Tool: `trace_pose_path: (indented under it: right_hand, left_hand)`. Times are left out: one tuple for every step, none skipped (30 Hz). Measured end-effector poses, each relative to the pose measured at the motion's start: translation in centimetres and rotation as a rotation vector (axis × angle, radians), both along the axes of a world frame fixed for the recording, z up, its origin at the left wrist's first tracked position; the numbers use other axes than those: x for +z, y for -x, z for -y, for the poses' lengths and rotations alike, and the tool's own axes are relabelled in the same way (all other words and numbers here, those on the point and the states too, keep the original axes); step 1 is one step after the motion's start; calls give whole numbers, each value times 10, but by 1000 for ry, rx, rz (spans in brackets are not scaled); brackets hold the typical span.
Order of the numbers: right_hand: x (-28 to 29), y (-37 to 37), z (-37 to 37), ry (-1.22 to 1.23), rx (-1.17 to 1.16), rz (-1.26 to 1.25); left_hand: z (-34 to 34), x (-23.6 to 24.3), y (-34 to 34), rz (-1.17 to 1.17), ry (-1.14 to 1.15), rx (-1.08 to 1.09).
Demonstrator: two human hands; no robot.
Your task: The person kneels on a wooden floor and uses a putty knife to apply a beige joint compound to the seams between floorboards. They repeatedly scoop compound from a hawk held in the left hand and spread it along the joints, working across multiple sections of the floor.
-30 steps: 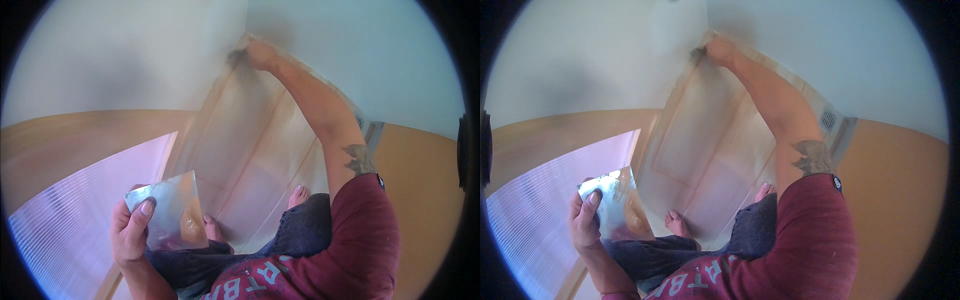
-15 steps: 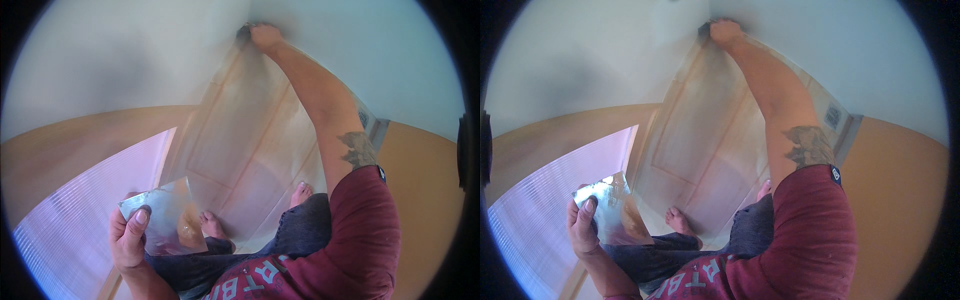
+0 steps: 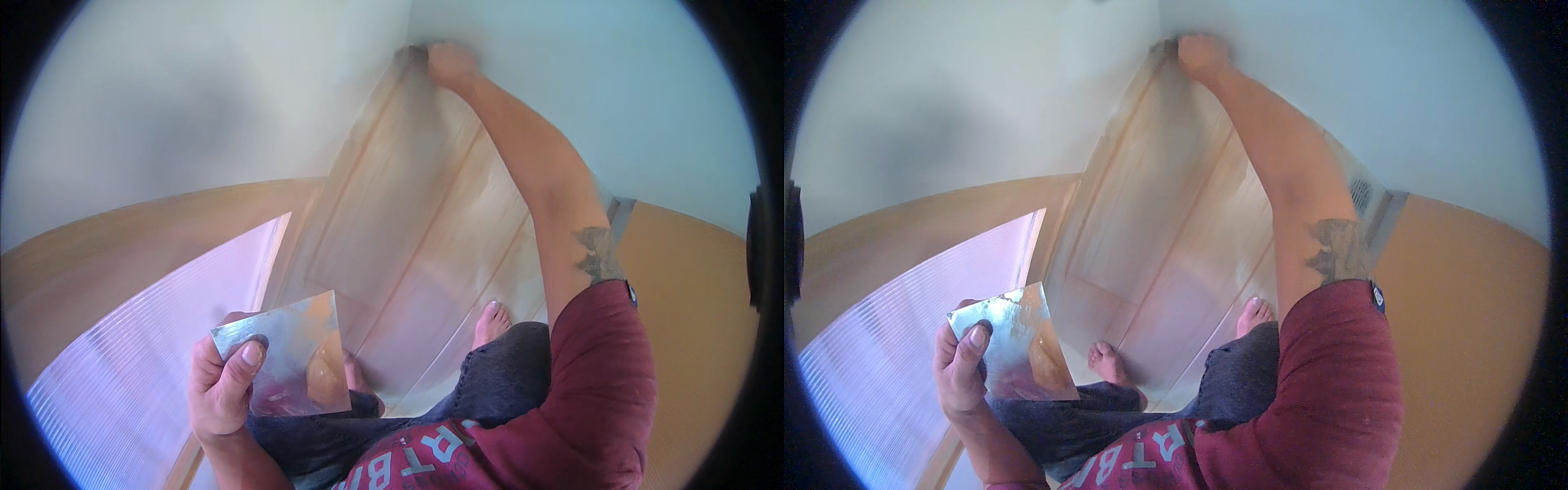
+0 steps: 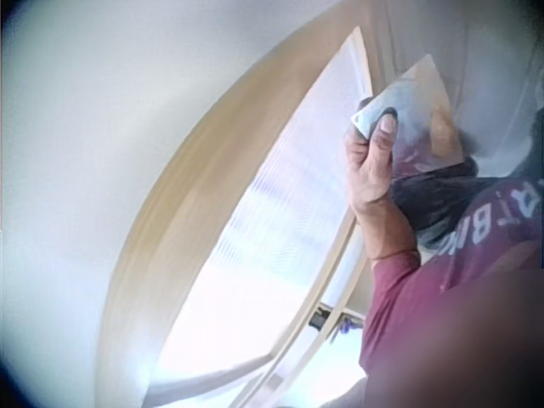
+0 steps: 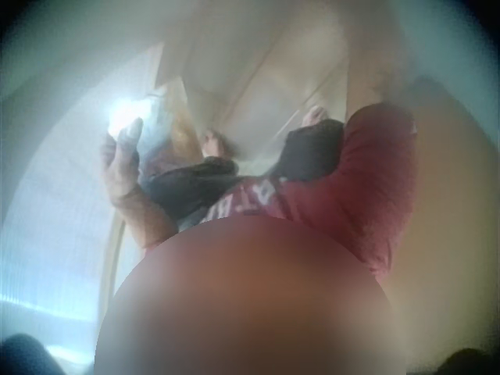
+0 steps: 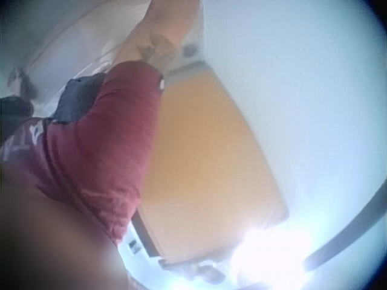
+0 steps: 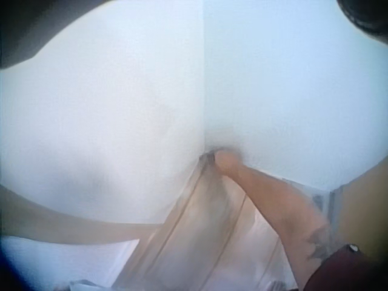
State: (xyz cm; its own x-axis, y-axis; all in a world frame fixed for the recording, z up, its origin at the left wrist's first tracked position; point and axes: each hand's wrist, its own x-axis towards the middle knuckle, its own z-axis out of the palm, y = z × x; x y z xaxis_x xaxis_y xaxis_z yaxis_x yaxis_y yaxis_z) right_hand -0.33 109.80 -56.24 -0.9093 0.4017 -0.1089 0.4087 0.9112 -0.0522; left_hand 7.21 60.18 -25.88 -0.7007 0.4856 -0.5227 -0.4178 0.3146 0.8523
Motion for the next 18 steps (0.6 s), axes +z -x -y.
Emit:
trace_pose_path:
  right_hand:
    - [2, 3, -4, 6, 17, 29]
    - [2, 4, -3, -3, -7, 7]
    - [4, 6, -3, 19, -6, 13]
    - [3, 6, 2, 33, -18, 25]
    - [4, 6, 7, 47, 31, 40]
    - [5, 5, 13, 49, 65, 62]
    - [5, 3, 21, 10, 81, 37]
    - [6, -2, 29, 17, 168, 46]
    - [6, -5, 39, -29, 225, 47]
    - [7, -8, 44, 27, 227, 27]
    - [6, -14, 47, 90, 215, 53]
    - [7, -15, 48, 170, 217, 95]
    - [6, -18, 45, 143, 131, 37]
    - [6, -18, 41, 132, 69, 5]
    - [3, -18, 35, 133, 10, -5]
    - [0, -17, 30, 104, 28, -15]
    - [-2, -14, 23, 84, 39, 0]
    - [-7, -12, 20, 39, 38, 17]
  left_hand:
    - [0, 0, 0, 4, 36, 6]
    - [0, 1, -1, 4, 46, 5]
    - [-1, 1, 0, -2, 49, -1]
    - [-1, 2, -1, -3, 29, -14]
    - [-2, 2, 0, -15, -31, -21]
    - [-3, 3, 0, -6, 6, -36]
    - [-4, 4, 0, -7, 11, -37]
    - [-4, 5, 0, -8, 22, -39]
    - [-4, 5, 2, 4, 12, -19]
    - [-3, 6, 4, 15, 12, -1]
    - [-3, 7, 5, 33, 22, 14]
    - [-1, 9, 6, 21, 28, -3]
    - [-1, 8, 7, 7, 41, -32]
    - [1, 9, 7, 1, 51, -50]
    - [2, 8, 5, -28, 25, -49]
    - [3, 8, 1, -52, 11, -50]
    - [3, 8, -2, -71, -3, -55]
    - [4, 8, -5, -72, 7, -71]
